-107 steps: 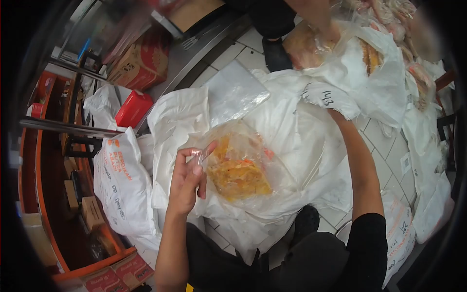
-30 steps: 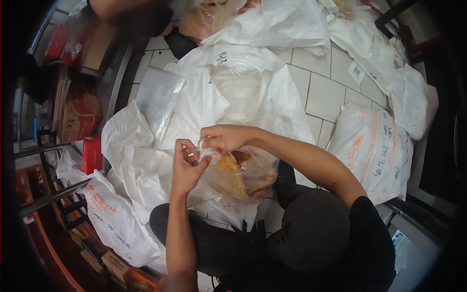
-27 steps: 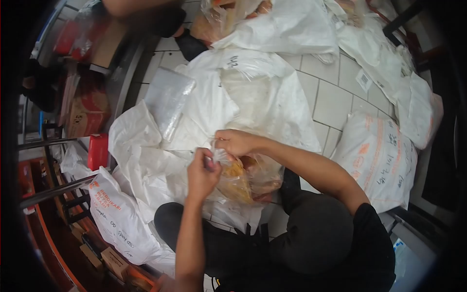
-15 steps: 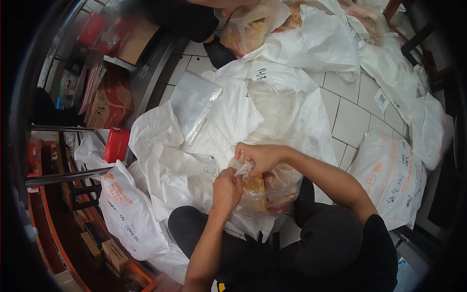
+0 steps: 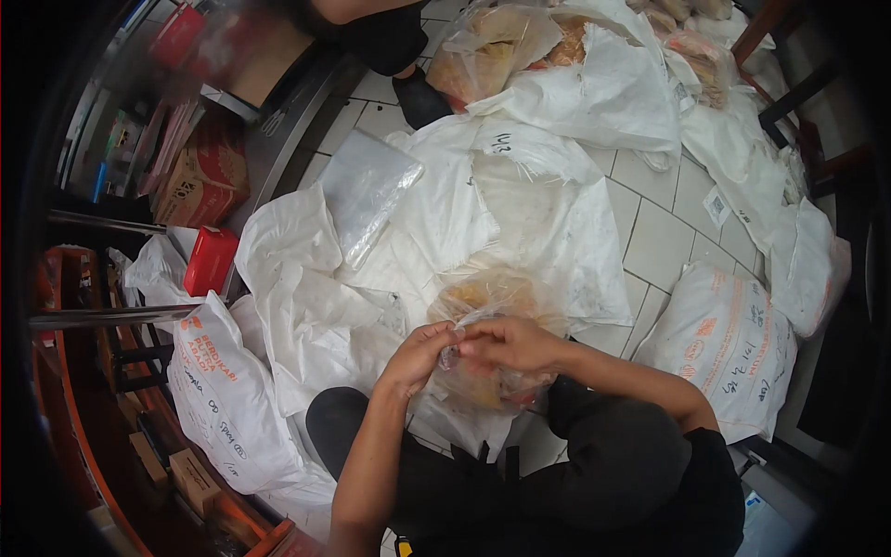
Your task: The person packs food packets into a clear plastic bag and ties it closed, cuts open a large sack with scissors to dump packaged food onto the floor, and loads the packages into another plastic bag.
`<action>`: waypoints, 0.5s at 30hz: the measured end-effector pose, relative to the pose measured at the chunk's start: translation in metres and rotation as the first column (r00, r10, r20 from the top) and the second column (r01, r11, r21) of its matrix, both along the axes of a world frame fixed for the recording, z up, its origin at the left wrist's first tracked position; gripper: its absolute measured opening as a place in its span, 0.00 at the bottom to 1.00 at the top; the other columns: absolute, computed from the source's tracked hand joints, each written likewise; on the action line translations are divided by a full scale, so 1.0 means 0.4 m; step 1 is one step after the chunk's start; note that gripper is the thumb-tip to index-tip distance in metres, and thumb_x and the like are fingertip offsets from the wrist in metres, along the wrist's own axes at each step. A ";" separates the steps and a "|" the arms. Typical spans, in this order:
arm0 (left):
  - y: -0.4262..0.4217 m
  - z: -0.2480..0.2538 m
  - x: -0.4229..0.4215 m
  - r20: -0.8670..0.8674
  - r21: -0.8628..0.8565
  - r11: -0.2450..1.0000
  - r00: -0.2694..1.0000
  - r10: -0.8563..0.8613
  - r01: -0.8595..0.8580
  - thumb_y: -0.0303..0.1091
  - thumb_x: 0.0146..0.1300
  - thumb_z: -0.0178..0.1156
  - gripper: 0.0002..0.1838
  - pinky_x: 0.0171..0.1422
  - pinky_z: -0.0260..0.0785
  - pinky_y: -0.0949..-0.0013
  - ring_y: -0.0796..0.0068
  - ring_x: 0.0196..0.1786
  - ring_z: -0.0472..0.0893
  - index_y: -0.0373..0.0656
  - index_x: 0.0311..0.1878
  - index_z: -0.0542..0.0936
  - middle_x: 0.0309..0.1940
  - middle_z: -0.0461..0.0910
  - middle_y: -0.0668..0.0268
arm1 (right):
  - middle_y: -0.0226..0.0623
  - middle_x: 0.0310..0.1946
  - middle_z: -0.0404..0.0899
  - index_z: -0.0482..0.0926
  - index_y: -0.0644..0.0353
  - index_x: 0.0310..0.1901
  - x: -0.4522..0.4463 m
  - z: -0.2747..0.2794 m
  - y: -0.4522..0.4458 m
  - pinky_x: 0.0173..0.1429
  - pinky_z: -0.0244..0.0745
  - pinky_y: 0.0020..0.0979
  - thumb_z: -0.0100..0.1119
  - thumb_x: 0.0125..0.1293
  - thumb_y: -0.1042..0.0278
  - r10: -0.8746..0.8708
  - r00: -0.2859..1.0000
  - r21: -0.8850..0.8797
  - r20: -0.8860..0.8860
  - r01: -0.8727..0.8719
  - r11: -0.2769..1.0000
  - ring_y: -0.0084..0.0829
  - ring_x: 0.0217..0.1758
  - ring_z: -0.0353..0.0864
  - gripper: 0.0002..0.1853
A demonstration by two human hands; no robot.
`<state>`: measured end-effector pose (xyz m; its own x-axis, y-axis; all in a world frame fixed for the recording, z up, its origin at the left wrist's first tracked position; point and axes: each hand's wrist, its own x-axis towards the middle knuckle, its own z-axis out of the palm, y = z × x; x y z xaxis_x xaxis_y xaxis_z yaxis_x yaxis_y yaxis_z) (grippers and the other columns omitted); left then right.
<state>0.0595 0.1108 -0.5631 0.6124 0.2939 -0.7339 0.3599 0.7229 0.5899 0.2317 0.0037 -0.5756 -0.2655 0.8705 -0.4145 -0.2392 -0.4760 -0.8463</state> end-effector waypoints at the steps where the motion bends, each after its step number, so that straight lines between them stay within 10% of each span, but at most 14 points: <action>1: 0.005 -0.011 -0.006 0.000 0.002 1.000 1.000 -0.006 0.006 0.34 0.65 0.57 0.07 0.41 0.63 0.79 0.85 0.34 0.73 0.44 0.34 0.80 0.29 0.77 0.75 | 0.33 0.40 0.81 0.78 0.64 0.52 -0.013 -0.016 0.010 0.47 0.76 0.25 0.64 0.65 0.59 -0.131 0.976 -0.213 -0.172 0.093 0.973 0.22 0.39 0.79 0.19; 10: 0.001 0.034 -0.030 -0.016 0.245 0.963 0.993 -0.114 0.115 0.35 0.65 0.60 0.08 0.43 0.66 0.74 0.83 0.39 0.75 0.42 0.35 0.76 0.33 0.79 0.69 | 0.32 0.36 0.80 0.75 0.58 0.37 -0.014 -0.081 -0.014 0.28 0.66 0.22 0.61 0.66 0.72 -0.299 0.913 -0.071 -0.278 0.290 0.954 0.16 0.26 0.73 0.04; 15: -0.001 0.127 -0.032 -0.043 0.785 0.591 0.969 -0.242 0.183 0.39 0.57 0.68 0.17 0.37 0.67 0.72 0.75 0.31 0.77 0.41 0.31 0.69 0.23 0.75 0.67 | 0.32 0.33 0.77 0.66 0.55 0.37 0.031 0.011 -0.019 0.24 0.58 0.22 0.55 0.66 0.76 -0.300 0.788 -0.240 -0.538 0.198 0.950 0.17 0.21 0.67 0.07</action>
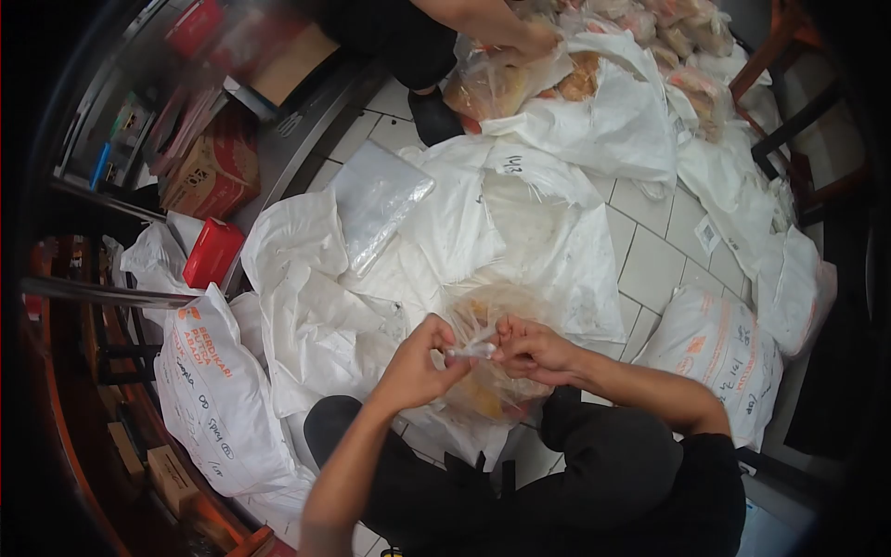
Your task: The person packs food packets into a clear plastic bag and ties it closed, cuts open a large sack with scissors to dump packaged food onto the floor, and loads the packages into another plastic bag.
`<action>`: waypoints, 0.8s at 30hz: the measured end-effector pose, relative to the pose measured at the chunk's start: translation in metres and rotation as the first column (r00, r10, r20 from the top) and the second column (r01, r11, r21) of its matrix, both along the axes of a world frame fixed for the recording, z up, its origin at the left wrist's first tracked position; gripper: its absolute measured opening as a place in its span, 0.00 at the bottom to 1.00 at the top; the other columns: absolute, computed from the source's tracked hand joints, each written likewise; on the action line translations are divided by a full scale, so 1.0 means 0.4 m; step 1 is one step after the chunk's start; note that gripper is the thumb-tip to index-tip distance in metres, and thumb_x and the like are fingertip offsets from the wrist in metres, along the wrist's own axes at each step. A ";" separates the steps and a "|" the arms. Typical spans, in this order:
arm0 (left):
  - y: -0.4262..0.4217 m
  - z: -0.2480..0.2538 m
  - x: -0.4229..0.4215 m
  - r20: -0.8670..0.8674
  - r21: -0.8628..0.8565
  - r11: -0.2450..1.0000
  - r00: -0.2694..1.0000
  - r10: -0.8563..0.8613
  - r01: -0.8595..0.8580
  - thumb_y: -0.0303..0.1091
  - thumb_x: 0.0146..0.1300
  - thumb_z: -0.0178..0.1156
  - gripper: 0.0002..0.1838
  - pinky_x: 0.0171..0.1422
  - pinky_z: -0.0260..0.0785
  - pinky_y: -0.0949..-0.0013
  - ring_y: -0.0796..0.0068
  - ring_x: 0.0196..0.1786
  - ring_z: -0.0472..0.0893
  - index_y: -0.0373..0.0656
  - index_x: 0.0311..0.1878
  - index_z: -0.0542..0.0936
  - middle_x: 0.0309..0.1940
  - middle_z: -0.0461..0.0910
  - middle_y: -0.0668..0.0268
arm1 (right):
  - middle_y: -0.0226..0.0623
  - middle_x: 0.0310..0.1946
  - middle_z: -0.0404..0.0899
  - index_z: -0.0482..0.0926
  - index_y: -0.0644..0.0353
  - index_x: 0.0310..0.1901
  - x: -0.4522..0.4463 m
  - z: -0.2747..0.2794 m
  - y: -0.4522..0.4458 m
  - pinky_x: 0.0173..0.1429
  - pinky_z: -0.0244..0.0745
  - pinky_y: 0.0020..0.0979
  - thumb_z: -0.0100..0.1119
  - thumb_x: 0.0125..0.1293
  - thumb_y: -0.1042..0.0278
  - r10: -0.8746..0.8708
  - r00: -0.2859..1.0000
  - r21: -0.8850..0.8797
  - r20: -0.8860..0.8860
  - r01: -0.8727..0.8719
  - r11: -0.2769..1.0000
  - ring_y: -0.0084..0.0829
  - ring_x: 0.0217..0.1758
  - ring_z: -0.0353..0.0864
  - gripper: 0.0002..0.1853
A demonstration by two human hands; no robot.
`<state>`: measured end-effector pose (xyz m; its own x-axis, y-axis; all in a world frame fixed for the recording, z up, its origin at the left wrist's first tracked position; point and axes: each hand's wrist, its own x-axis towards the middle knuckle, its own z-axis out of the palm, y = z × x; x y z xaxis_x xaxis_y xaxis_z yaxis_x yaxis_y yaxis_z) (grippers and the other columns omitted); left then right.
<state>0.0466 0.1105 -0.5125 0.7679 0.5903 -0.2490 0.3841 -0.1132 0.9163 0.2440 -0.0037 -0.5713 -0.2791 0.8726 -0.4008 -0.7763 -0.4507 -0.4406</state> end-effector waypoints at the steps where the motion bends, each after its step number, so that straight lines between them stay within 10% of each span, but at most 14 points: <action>1: 0.008 0.032 0.001 0.007 0.002 1.000 1.000 0.010 -0.010 0.39 0.57 0.68 0.17 0.37 0.67 0.72 0.75 0.31 0.77 0.41 0.31 0.69 0.23 0.75 0.67 | 0.32 0.34 0.77 0.64 0.54 0.39 0.011 0.018 -0.004 0.25 0.59 0.22 0.55 0.65 0.73 0.160 0.974 0.023 -0.160 -0.158 0.987 0.19 0.21 0.66 0.08; 2: 0.021 0.078 0.009 -0.073 0.127 0.973 0.980 -0.184 0.192 0.38 0.56 0.69 0.17 0.34 0.67 0.69 0.69 0.28 0.77 0.42 0.30 0.69 0.22 0.74 0.65 | 0.32 0.34 0.77 0.64 0.54 0.39 0.014 0.061 0.008 0.25 0.59 0.22 0.55 0.65 0.73 0.165 0.974 0.021 -0.157 -0.164 0.986 0.19 0.21 0.66 0.08; 3: 0.029 0.125 0.015 -0.174 0.232 0.887 0.914 -0.366 0.399 0.38 0.54 0.69 0.17 0.31 0.67 0.67 0.64 0.26 0.77 0.43 0.30 0.69 0.20 0.74 0.63 | 0.30 0.30 0.73 0.63 0.54 0.37 0.022 0.135 0.033 0.24 0.58 0.24 0.55 0.64 0.74 0.287 0.914 0.096 0.286 -0.325 0.941 0.20 0.21 0.65 0.09; 4: 0.029 0.172 0.018 -0.164 0.236 0.884 0.913 -0.373 0.403 0.38 0.54 0.69 0.17 0.31 0.67 0.67 0.64 0.26 0.77 0.43 0.30 0.69 0.20 0.74 0.63 | 0.27 0.26 0.69 0.63 0.53 0.35 0.035 0.220 0.053 0.24 0.57 0.26 0.55 0.63 0.74 0.307 0.666 0.087 0.680 -0.489 0.868 0.21 0.20 0.64 0.10; 6: 0.042 0.252 0.029 -0.276 0.410 0.651 0.767 -0.579 0.639 0.36 0.50 0.72 0.18 0.28 0.62 0.68 0.68 0.20 0.72 0.46 0.27 0.68 0.18 0.71 0.67 | 0.30 0.31 0.76 0.65 0.57 0.37 0.061 0.431 0.062 0.27 0.64 0.33 0.57 0.63 0.65 0.411 0.181 -0.153 0.893 -0.739 0.657 0.27 0.24 0.71 0.10; 9: 0.093 0.283 0.021 -0.063 0.333 0.690 0.746 -0.663 0.642 0.37 0.55 0.70 0.16 0.24 0.62 0.66 0.66 0.18 0.72 0.46 0.27 0.69 0.15 0.69 0.65 | 0.29 0.29 0.76 0.66 0.58 0.34 0.111 0.479 0.013 0.29 0.66 0.32 0.57 0.62 0.68 0.390 0.290 -0.105 0.874 -0.671 0.734 0.24 0.26 0.72 0.09; 11: 0.169 0.085 -0.101 0.071 0.085 0.920 0.919 -0.388 0.382 0.36 0.56 0.71 0.18 0.25 0.60 0.71 0.77 0.18 0.68 0.45 0.26 0.67 0.14 0.67 0.69 | 0.25 0.23 0.74 0.66 0.59 0.30 0.205 0.261 -0.081 0.29 0.66 0.30 0.58 0.64 0.66 0.164 0.576 0.018 0.801 -0.298 0.955 0.22 0.25 0.69 0.11; 13: 0.193 -0.199 -0.217 0.031 -0.464 0.875 0.989 -0.143 0.141 0.35 0.54 0.73 0.19 0.27 0.59 0.75 0.81 0.20 0.66 0.44 0.27 0.68 0.14 0.66 0.70 | 0.23 0.21 0.72 0.73 0.59 0.30 0.240 0.022 -0.187 0.29 0.67 0.28 0.61 0.64 0.64 0.357 0.585 -0.361 0.728 -0.115 0.925 0.22 0.25 0.69 0.10; 16: 0.207 -0.321 -0.185 -0.103 -0.181 0.935 0.939 -0.327 0.306 0.43 0.56 0.71 0.19 0.28 0.61 0.73 0.80 0.22 0.69 0.43 0.30 0.71 0.16 0.68 0.70 | 0.24 0.21 0.71 0.78 0.59 0.35 0.213 -0.139 -0.207 0.29 0.66 0.25 0.63 0.63 0.63 0.319 0.574 -0.376 0.754 -0.020 0.926 0.19 0.26 0.69 0.08; 21: 0.192 -0.223 -0.104 -0.541 -0.110 0.740 0.585 -0.604 0.663 0.56 0.63 0.60 0.22 0.35 0.69 0.72 0.77 0.25 0.76 0.44 0.44 0.80 0.26 0.77 0.72 | 0.39 0.26 0.80 0.80 0.55 0.36 0.111 -0.040 -0.151 0.35 0.74 0.39 0.52 0.67 0.53 0.456 -0.033 -0.420 0.889 -0.451 0.787 0.40 0.32 0.82 0.15; 24: 0.213 -0.177 -0.006 -0.208 -0.699 0.652 0.790 -0.577 0.292 0.36 0.66 0.59 0.14 0.43 0.73 0.71 0.78 0.32 0.78 0.41 0.51 0.79 0.39 0.80 0.68 | 0.38 0.29 0.82 0.81 0.47 0.43 0.043 -0.004 -0.110 0.35 0.75 0.38 0.50 0.69 0.53 0.243 -0.271 -0.354 0.931 -0.830 0.431 0.41 0.33 0.83 0.13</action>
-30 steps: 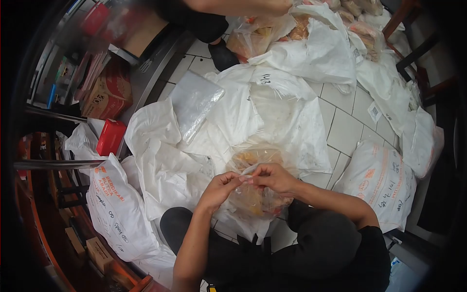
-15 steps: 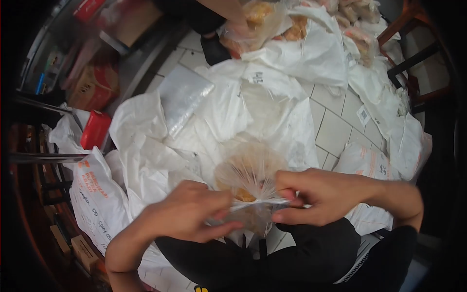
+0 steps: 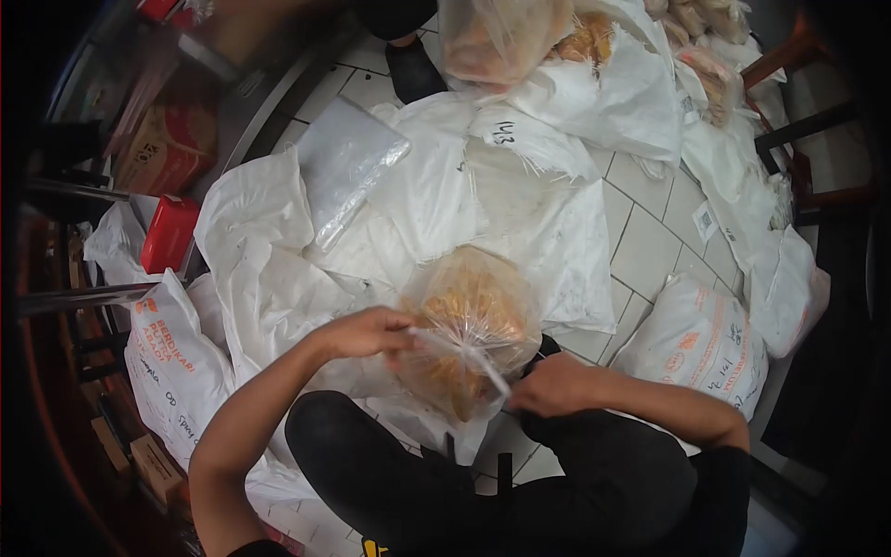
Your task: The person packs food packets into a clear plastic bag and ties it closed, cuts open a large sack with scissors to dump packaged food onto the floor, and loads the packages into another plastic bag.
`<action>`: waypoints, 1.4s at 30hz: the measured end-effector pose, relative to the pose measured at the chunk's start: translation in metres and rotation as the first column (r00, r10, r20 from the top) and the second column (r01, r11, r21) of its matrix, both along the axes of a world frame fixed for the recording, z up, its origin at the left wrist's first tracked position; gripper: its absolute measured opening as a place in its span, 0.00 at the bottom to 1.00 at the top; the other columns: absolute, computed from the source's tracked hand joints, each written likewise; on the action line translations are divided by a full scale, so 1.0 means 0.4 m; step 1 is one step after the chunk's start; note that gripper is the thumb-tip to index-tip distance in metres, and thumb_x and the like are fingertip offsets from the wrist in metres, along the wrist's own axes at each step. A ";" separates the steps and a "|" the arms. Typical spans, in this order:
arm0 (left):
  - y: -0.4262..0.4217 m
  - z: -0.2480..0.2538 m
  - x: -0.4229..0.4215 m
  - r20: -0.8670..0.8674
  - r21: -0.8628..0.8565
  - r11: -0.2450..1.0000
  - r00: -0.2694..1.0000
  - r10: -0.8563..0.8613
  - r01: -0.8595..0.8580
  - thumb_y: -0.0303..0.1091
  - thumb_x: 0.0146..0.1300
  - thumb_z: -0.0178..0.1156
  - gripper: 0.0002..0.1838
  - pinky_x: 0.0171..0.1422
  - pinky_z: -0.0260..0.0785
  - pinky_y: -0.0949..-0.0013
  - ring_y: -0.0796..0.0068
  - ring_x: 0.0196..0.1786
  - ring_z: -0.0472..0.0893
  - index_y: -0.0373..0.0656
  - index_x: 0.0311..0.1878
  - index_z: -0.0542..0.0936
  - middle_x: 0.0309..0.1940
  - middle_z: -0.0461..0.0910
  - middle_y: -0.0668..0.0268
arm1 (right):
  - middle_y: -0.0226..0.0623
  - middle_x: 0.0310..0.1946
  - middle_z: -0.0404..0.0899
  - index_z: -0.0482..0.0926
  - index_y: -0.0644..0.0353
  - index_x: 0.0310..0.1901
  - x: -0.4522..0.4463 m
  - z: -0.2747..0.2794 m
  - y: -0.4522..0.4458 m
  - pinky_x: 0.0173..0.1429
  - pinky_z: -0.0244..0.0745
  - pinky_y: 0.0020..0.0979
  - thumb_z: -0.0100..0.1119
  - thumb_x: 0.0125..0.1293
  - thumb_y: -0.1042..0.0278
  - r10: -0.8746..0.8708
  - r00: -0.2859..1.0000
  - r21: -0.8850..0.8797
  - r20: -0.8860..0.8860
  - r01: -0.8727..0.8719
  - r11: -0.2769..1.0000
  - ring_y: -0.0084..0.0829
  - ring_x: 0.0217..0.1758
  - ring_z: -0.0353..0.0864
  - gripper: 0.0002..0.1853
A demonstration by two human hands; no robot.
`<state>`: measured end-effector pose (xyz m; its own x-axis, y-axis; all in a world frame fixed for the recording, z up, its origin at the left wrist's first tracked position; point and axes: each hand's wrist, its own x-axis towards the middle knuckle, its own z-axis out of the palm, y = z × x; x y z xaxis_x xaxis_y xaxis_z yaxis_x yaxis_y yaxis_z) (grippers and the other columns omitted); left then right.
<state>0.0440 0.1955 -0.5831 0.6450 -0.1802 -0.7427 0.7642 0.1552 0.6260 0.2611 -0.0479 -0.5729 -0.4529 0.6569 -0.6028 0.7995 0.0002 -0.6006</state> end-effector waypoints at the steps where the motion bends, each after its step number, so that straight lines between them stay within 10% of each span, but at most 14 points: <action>1: -0.035 -0.005 0.021 -0.008 -0.001 1.000 1.000 0.001 -0.001 0.36 0.66 0.59 0.14 0.43 0.73 0.71 0.78 0.32 0.78 0.41 0.51 0.79 0.39 0.80 0.68 | 0.36 0.29 0.81 0.81 0.48 0.42 -0.036 0.035 0.040 0.39 0.74 0.38 0.51 0.68 0.54 0.098 0.994 -0.027 -0.038 -0.099 0.995 0.39 0.35 0.82 0.12; 3: -0.105 -0.025 0.046 0.337 -0.221 0.961 0.912 0.235 -0.167 0.28 0.63 0.61 0.14 0.45 0.72 0.73 0.81 0.39 0.81 0.39 0.52 0.75 0.40 0.77 0.71 | 0.32 0.31 0.79 0.81 0.50 0.39 -0.078 0.051 0.117 0.47 0.70 0.37 0.52 0.66 0.55 0.323 0.945 0.517 -0.059 -0.247 0.819 0.36 0.39 0.77 0.11; 5: -0.106 -0.055 0.024 0.251 -0.267 0.933 0.917 0.310 -0.243 0.24 0.62 0.60 0.13 0.47 0.71 0.73 0.79 0.43 0.81 0.40 0.50 0.74 0.41 0.76 0.70 | 0.34 0.30 0.79 0.81 0.54 0.32 -0.068 0.033 0.184 0.39 0.71 0.39 0.55 0.59 0.65 0.184 0.928 0.620 -0.324 0.062 0.782 0.35 0.41 0.75 0.06; 8: -0.141 -0.042 -0.031 0.166 -0.350 0.903 0.932 0.322 -0.250 0.18 0.61 0.57 0.13 0.50 0.70 0.73 0.74 0.51 0.80 0.42 0.48 0.71 0.43 0.74 0.70 | 0.35 0.33 0.77 0.78 0.59 0.33 -0.014 -0.083 0.235 0.42 0.70 0.34 0.56 0.60 0.68 0.009 0.798 0.514 -0.603 0.380 0.769 0.34 0.40 0.75 0.05; 10: -0.198 -0.016 -0.042 0.178 -0.286 0.936 0.948 0.264 -0.207 0.17 0.61 0.54 0.11 0.49 0.70 0.71 0.72 0.52 0.80 0.45 0.41 0.69 0.46 0.76 0.67 | 0.38 0.34 0.74 0.77 0.61 0.36 -0.014 -0.145 0.250 0.46 0.69 0.32 0.57 0.64 0.67 -0.530 0.422 -0.214 -0.735 0.598 0.772 0.35 0.39 0.75 0.07; 15: -0.239 -0.025 -0.063 0.082 -0.070 0.667 0.662 0.745 -0.742 0.21 0.60 0.57 0.10 0.55 0.67 0.70 0.76 0.47 0.78 0.46 0.42 0.70 0.45 0.77 0.66 | 0.40 0.40 0.74 0.76 0.62 0.39 -0.066 -0.112 0.228 0.52 0.68 0.34 0.56 0.67 0.66 -0.301 0.548 -0.024 -0.781 0.455 0.890 0.35 0.46 0.76 0.08; 18: -0.278 -0.033 -0.030 0.118 -0.291 0.421 0.404 0.907 -0.859 0.18 0.61 0.57 0.11 0.47 0.67 0.76 0.84 0.41 0.74 0.48 0.38 0.69 0.36 0.73 0.75 | 0.41 0.44 0.76 0.75 0.62 0.37 -0.061 -0.095 0.255 0.56 0.68 0.34 0.56 0.67 0.67 -0.002 0.637 0.326 -0.770 0.397 0.858 0.36 0.51 0.76 0.07; 20: -0.291 -0.060 -0.030 0.183 -0.272 0.476 0.440 0.879 -0.836 0.17 0.60 0.58 0.12 0.49 0.67 0.75 0.83 0.43 0.75 0.48 0.38 0.69 0.38 0.74 0.73 | 0.41 0.44 0.76 0.74 0.62 0.36 -0.054 -0.113 0.263 0.56 0.68 0.34 0.56 0.67 0.66 0.181 0.681 0.554 -0.709 0.380 0.740 0.35 0.52 0.76 0.08; 26: -0.275 -0.073 -0.012 0.272 -0.036 0.556 0.527 0.805 -0.831 0.16 0.57 0.61 0.14 0.41 0.66 0.81 0.87 0.34 0.72 0.47 0.37 0.69 0.30 0.70 0.76 | 0.40 0.40 0.76 0.74 0.62 0.38 -0.043 -0.223 0.264 0.45 0.68 0.34 0.55 0.68 0.61 -0.424 0.450 -0.286 -0.786 0.343 0.894 0.31 0.43 0.75 0.12; 29: -0.272 -0.094 -0.006 0.246 0.132 0.546 0.561 0.790 -0.827 0.20 0.58 0.64 0.12 0.36 0.66 0.82 0.89 0.30 0.70 0.46 0.36 0.71 0.27 0.69 0.78 | 0.43 0.39 0.74 0.72 0.63 0.38 -0.058 -0.192 0.276 0.43 0.67 0.36 0.53 0.69 0.62 -0.440 0.502 -0.273 -0.745 0.372 0.887 0.36 0.41 0.75 0.11; 31: -0.287 -0.112 -0.008 0.232 0.213 0.529 0.568 0.789 -0.822 0.21 0.58 0.65 0.10 0.33 0.66 0.81 0.89 0.28 0.70 0.45 0.36 0.73 0.26 0.69 0.79 | 0.46 0.36 0.71 0.70 0.64 0.39 -0.083 -0.197 0.268 0.42 0.68 0.40 0.51 0.68 0.65 -0.264 0.705 0.210 -0.658 0.509 0.835 0.44 0.38 0.74 0.10; 36: -0.362 -0.152 0.035 0.489 0.801 0.058 0.707 0.510 -0.595 0.28 0.56 0.67 0.09 0.27 0.68 0.70 0.75 0.22 0.75 0.39 0.38 0.77 0.20 0.76 0.65 | 0.53 0.35 0.70 0.70 0.66 0.40 -0.127 -0.192 0.247 0.45 0.68 0.48 0.50 0.67 0.66 -0.528 0.653 0.176 -0.543 0.704 0.689 0.54 0.40 0.73 0.10; 42: -0.379 -0.150 0.051 0.524 0.852 -0.121 0.834 0.173 -0.510 0.29 0.52 0.66 0.11 0.28 0.68 0.58 0.59 0.23 0.76 0.41 0.41 0.81 0.20 0.76 0.59 | 0.52 0.31 0.71 0.69 0.66 0.37 -0.141 -0.215 0.263 0.42 0.68 0.45 0.54 0.64 0.69 -0.675 0.585 0.266 -0.451 0.809 0.524 0.51 0.37 0.74 0.08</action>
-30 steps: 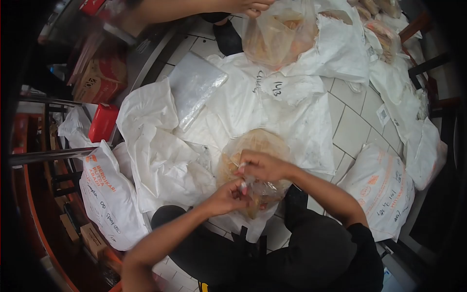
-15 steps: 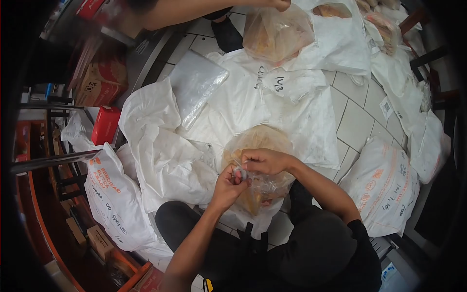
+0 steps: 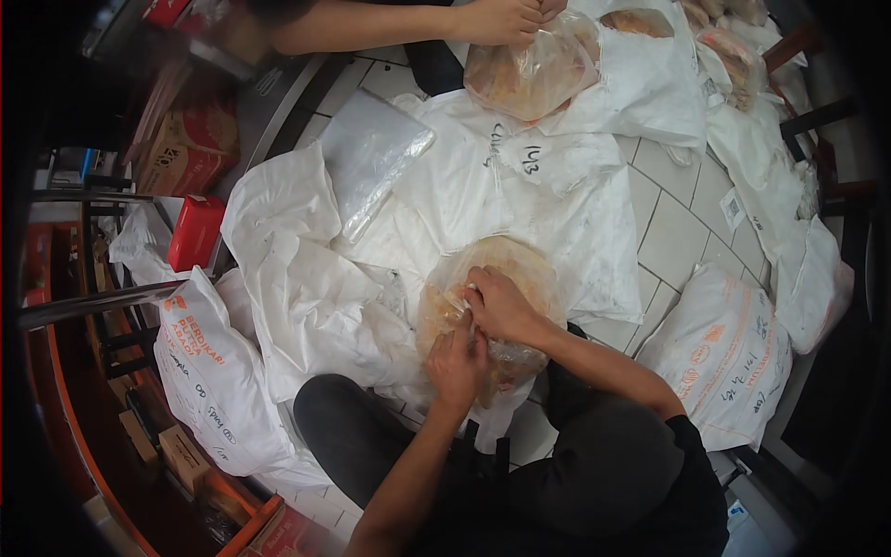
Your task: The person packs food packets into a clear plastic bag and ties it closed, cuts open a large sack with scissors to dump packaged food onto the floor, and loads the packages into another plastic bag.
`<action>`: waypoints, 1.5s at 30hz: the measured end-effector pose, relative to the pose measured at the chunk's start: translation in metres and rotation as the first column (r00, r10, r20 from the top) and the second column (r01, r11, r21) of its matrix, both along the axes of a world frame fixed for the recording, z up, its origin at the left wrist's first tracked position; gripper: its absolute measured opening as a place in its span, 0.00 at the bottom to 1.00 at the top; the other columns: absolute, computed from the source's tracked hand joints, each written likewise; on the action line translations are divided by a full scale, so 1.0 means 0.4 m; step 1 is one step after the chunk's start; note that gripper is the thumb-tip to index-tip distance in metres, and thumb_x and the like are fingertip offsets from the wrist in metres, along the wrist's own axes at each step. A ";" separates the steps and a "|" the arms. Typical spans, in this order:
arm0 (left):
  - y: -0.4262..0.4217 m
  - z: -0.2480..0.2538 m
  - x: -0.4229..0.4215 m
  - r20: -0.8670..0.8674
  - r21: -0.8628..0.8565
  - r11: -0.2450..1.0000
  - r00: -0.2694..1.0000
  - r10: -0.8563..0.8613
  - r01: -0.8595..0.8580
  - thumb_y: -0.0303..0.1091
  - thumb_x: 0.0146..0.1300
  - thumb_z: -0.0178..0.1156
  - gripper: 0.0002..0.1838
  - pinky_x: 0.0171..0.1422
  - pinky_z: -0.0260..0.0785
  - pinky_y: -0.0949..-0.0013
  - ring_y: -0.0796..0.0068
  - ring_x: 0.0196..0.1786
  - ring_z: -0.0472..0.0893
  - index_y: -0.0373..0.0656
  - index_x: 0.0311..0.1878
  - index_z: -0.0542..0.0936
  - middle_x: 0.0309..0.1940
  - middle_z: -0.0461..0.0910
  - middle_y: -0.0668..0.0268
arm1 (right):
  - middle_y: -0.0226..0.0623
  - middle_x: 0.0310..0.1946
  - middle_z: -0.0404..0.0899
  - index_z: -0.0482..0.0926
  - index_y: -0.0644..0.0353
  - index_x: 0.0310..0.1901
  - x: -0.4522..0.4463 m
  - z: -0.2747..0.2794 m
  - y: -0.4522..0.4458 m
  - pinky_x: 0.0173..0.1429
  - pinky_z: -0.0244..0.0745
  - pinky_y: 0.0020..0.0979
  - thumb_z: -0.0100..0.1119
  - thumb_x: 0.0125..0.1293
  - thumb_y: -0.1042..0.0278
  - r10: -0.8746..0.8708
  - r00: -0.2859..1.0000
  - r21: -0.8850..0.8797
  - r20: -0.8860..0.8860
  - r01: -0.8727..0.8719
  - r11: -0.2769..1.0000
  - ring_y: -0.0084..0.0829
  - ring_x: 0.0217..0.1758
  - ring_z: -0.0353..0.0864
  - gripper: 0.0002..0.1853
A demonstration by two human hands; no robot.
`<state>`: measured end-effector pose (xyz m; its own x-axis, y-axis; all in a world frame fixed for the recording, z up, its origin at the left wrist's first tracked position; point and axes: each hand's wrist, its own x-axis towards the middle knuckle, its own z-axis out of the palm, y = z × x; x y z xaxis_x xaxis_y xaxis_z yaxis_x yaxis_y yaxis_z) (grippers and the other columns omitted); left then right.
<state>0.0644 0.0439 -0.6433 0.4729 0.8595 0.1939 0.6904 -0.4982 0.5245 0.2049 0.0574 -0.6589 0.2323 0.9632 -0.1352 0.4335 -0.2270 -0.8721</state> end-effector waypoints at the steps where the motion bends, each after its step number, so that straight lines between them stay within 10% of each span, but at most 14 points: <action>1: 0.001 -0.002 -0.002 0.003 0.002 1.000 1.000 0.003 -0.003 0.29 0.52 0.66 0.11 0.28 0.68 0.58 0.59 0.23 0.76 0.41 0.41 0.81 0.20 0.76 0.59 | 0.50 0.30 0.72 0.68 0.65 0.40 0.000 0.000 0.000 0.40 0.70 0.42 0.56 0.63 0.70 0.021 0.997 0.041 0.072 -0.024 0.999 0.47 0.36 0.76 0.09; 2: 0.003 -0.003 -0.005 -0.013 -0.008 1.000 1.000 -0.028 0.027 0.29 0.52 0.66 0.10 0.28 0.68 0.57 0.59 0.23 0.76 0.42 0.40 0.82 0.20 0.76 0.60 | 0.50 0.30 0.72 0.68 0.65 0.40 0.019 0.001 -0.005 0.40 0.70 0.42 0.56 0.63 0.70 0.024 0.997 0.044 0.076 -0.027 0.999 0.47 0.36 0.76 0.09; 4: 0.013 0.013 -0.007 -0.026 -0.015 0.998 0.998 -0.057 0.057 0.30 0.52 0.65 0.09 0.28 0.68 0.57 0.59 0.24 0.76 0.42 0.39 0.82 0.20 0.75 0.60 | 0.42 0.30 0.71 0.63 0.63 0.48 0.087 0.097 0.013 0.36 0.72 0.34 0.59 0.58 0.76 0.202 0.828 -0.258 -0.523 -0.380 0.888 0.33 0.35 0.78 0.19; 8: 0.017 0.058 -0.027 -0.018 -0.117 0.983 0.990 -0.143 0.140 0.28 0.53 0.63 0.08 0.28 0.69 0.60 0.63 0.24 0.76 0.43 0.38 0.82 0.19 0.75 0.61 | 0.36 0.33 0.70 0.57 0.60 0.53 0.129 0.052 -0.017 0.35 0.73 0.26 0.63 0.54 0.79 0.448 0.642 0.013 -0.622 -0.564 0.826 0.24 0.35 0.77 0.29; 10: 0.023 0.064 -0.034 -0.021 -0.141 0.975 0.984 -0.175 0.170 0.27 0.54 0.62 0.07 0.27 0.68 0.62 0.68 0.23 0.75 0.42 0.38 0.82 0.19 0.74 0.63 | 0.42 0.35 0.73 0.61 0.61 0.53 0.122 0.065 -0.018 0.40 0.75 0.31 0.65 0.51 0.77 0.499 0.694 0.058 -0.519 -0.554 0.831 0.32 0.35 0.78 0.29; 12: 0.028 0.070 -0.045 0.087 -0.709 0.704 0.995 0.040 0.034 0.27 0.56 0.60 0.08 0.34 0.69 0.71 0.77 0.28 0.77 0.39 0.40 0.82 0.24 0.80 0.62 | 0.41 0.36 0.73 0.62 0.61 0.52 0.112 0.056 -0.034 0.40 0.75 0.31 0.66 0.51 0.76 0.480 0.757 0.071 -0.443 -0.505 0.860 0.31 0.35 0.78 0.28; 18: 0.063 0.042 -0.065 0.278 -0.909 0.351 0.954 0.114 0.223 0.28 0.60 0.58 0.06 0.37 0.66 0.77 0.86 0.31 0.72 0.37 0.38 0.80 0.27 0.78 0.72 | 0.36 0.35 0.73 0.68 0.60 0.46 0.109 0.051 -0.087 0.35 0.75 0.28 0.71 0.49 0.72 0.253 0.881 0.051 -0.400 -0.254 0.966 0.28 0.35 0.79 0.24; 22: 0.050 0.053 -0.065 0.196 -0.837 0.514 0.980 -0.044 0.190 0.27 0.61 0.57 0.06 0.37 0.66 0.78 0.87 0.31 0.72 0.36 0.39 0.80 0.28 0.78 0.73 | 0.34 0.34 0.77 0.74 0.59 0.40 0.127 0.042 -0.091 0.34 0.75 0.28 0.72 0.50 0.70 0.065 0.882 0.160 -0.467 0.012 0.987 0.26 0.34 0.79 0.17; 25: 0.037 0.058 -0.060 0.150 -0.815 0.571 0.987 0.052 0.093 0.27 0.62 0.57 0.05 0.35 0.65 0.78 0.87 0.30 0.72 0.37 0.38 0.80 0.28 0.77 0.75 | 0.33 0.35 0.77 0.77 0.59 0.35 0.188 0.093 -0.095 0.37 0.76 0.28 0.70 0.53 0.69 0.157 0.954 0.153 -0.256 -0.120 0.981 0.27 0.36 0.79 0.11; 30: 0.050 0.057 -0.069 0.167 -0.986 0.087 0.893 0.418 0.143 0.29 0.64 0.57 0.04 0.28 0.56 0.82 0.91 0.24 0.66 0.40 0.37 0.78 0.25 0.74 0.78 | 0.33 0.33 0.74 0.80 0.58 0.33 0.085 0.054 -0.129 0.40 0.75 0.30 0.65 0.57 0.67 0.426 0.904 0.322 0.038 -0.415 0.851 0.33 0.37 0.79 0.06; 37: 0.059 0.087 -0.065 0.162 -0.983 0.139 0.924 0.345 0.121 0.28 0.63 0.59 0.02 0.23 0.50 0.82 0.91 0.20 0.62 0.43 0.37 0.76 0.23 0.71 0.79 | 0.35 0.32 0.72 0.78 0.58 0.32 0.086 0.044 -0.126 0.38 0.74 0.36 0.60 0.58 0.67 0.500 0.862 0.277 0.083 -0.502 0.819 0.36 0.34 0.78 0.05; 45: 0.084 0.031 -0.149 -0.061 -0.911 0.305 0.822 0.566 -0.278 0.31 0.52 0.72 0.21 0.26 0.56 0.78 0.86 0.25 0.65 0.44 0.39 0.66 0.24 0.69 0.73 | 0.38 0.31 0.71 0.73 0.60 0.27 0.079 0.053 -0.093 0.36 0.72 0.40 0.57 0.54 0.68 0.511 0.848 0.072 0.138 -0.523 0.849 0.42 0.33 0.77 0.06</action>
<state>0.0047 0.0776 -0.6308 0.0537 0.6785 -0.7326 0.4450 0.6405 0.6259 0.2365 0.0202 -0.6377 -0.2958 0.9547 -0.0326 0.5569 0.1446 -0.8179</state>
